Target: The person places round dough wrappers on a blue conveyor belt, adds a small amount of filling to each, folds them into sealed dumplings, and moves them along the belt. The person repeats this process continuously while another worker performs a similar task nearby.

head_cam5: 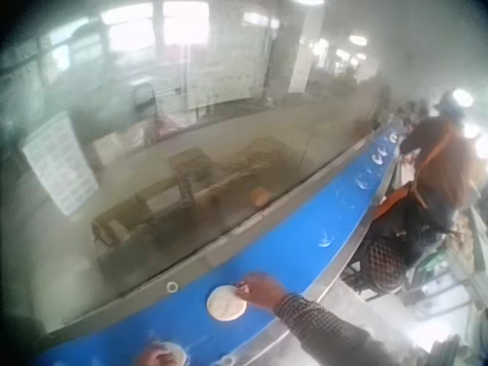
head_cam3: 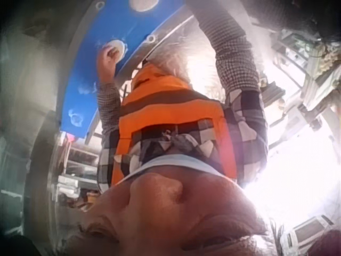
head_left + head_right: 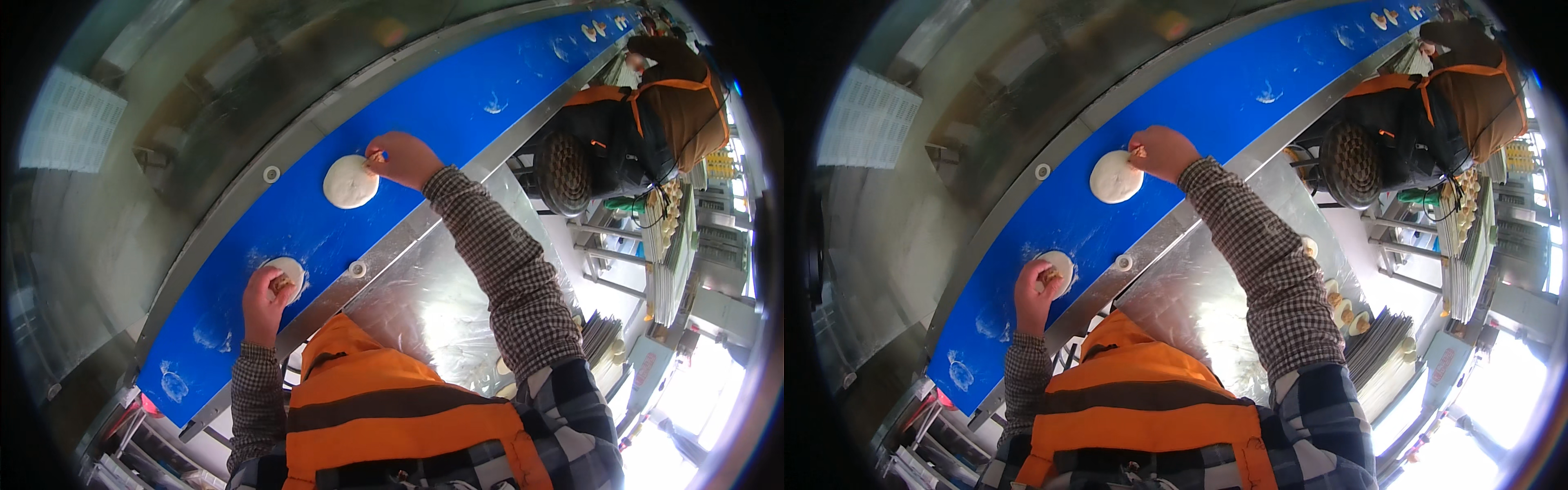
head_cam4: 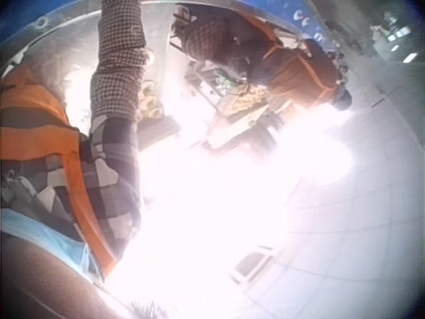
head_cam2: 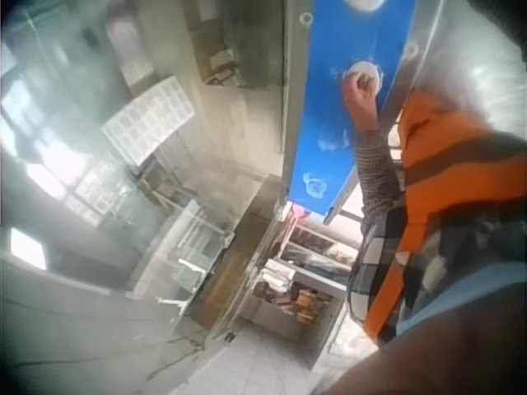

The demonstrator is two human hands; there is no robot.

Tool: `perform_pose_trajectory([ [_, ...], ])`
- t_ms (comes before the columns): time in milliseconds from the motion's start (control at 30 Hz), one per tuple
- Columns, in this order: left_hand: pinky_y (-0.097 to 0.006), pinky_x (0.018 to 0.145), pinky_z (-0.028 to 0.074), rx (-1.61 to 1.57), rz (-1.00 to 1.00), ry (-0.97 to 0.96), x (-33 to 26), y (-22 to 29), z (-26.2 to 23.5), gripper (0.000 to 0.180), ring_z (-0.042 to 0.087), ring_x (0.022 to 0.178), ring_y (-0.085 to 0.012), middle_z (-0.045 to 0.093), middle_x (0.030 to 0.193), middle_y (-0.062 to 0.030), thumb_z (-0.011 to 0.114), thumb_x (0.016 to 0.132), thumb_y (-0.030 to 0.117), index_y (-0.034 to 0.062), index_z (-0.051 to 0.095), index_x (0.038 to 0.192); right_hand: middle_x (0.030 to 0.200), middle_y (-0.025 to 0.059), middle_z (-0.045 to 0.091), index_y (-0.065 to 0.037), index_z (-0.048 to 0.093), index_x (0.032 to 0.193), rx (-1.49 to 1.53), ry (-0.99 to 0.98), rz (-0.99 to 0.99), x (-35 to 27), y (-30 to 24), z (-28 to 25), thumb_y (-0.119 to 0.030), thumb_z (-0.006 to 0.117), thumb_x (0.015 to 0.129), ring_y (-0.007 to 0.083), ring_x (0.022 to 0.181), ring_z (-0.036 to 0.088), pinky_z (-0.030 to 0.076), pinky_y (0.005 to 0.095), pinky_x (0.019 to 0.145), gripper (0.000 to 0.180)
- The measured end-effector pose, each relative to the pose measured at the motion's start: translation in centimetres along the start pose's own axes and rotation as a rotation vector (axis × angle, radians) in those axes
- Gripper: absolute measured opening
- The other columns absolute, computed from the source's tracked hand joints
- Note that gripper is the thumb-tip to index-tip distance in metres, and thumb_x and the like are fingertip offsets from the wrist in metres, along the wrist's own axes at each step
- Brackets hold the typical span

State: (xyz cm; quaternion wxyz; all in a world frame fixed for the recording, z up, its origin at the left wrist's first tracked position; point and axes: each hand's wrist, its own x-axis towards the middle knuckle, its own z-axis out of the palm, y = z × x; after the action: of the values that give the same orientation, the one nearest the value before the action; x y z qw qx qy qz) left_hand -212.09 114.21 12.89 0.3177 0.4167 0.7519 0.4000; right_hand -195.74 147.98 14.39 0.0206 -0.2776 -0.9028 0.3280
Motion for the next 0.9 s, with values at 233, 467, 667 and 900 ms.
perform_pose_trajectory([
  [233, -0.042, 0.096, 0.036, 0.363, -0.148, 0.277, -4.9, -2.4, -4.1, 0.05, 0.047, 0.111, -0.0331, 0.054, 0.116, -0.0129, 0.074, 0.065, 0.011, 0.0046, 0.057, 0.112, 0.088, 0.0103, 0.062, -0.008, 0.065, 0.093, 0.034, -0.106, -0.125, -0.4, -5.7, 3.7, -0.026, 0.07, 0.075, 0.0283, 0.088, 0.059, 0.049, 0.0397, 0.077, 0.027],
  [467, -0.034, 0.076, 0.046, 0.267, -0.482, -0.011, -7.9, -5.7, -11.1, 0.048, 0.053, 0.09, -0.0235, 0.052, 0.107, -0.0134, 0.08, 0.064, 0.015, 0.0011, 0.055, 0.103, 0.09, 0.0096, 0.063, -0.01, 0.066, 0.094, 0.237, -0.081, -0.195, 0.1, -13.7, 9.8, -0.023, 0.065, 0.08, 0.029, 0.086, 0.06, 0.049, 0.0404, 0.076, 0.02],
  [667, -0.03, 0.073, 0.048, 0.003, -0.754, 0.015, -12.6, -7.7, -13.9, 0.041, 0.058, 0.084, -0.0183, 0.059, 0.097, -0.0101, 0.078, 0.069, 0.017, 0.0012, 0.054, 0.098, 0.095, 0.0095, 0.064, -0.01, 0.068, 0.095, -0.041, -0.414, -0.441, 0.2, -19.2, 13.6, -0.025, 0.063, 0.081, 0.0289, 0.085, 0.063, 0.051, 0.0398, 0.073, 0.021],
  [900, -0.035, 0.091, 0.045, -0.936, -0.666, 0.601, -21.6, -11.6, -13.7, 0.05, 0.056, 0.104, -0.0212, 0.057, 0.115, -0.0075, 0.066, 0.083, 0.028, 0.0036, 0.049, 0.123, 0.082, 0.0132, 0.064, -0.006, 0.07, 0.076, -0.009, -0.079, -0.441, 0.3, -24.9, 20.2, -0.035, 0.075, 0.066, 0.0295, 0.074, 0.062, 0.051, 0.042, 0.065, 0.031],
])
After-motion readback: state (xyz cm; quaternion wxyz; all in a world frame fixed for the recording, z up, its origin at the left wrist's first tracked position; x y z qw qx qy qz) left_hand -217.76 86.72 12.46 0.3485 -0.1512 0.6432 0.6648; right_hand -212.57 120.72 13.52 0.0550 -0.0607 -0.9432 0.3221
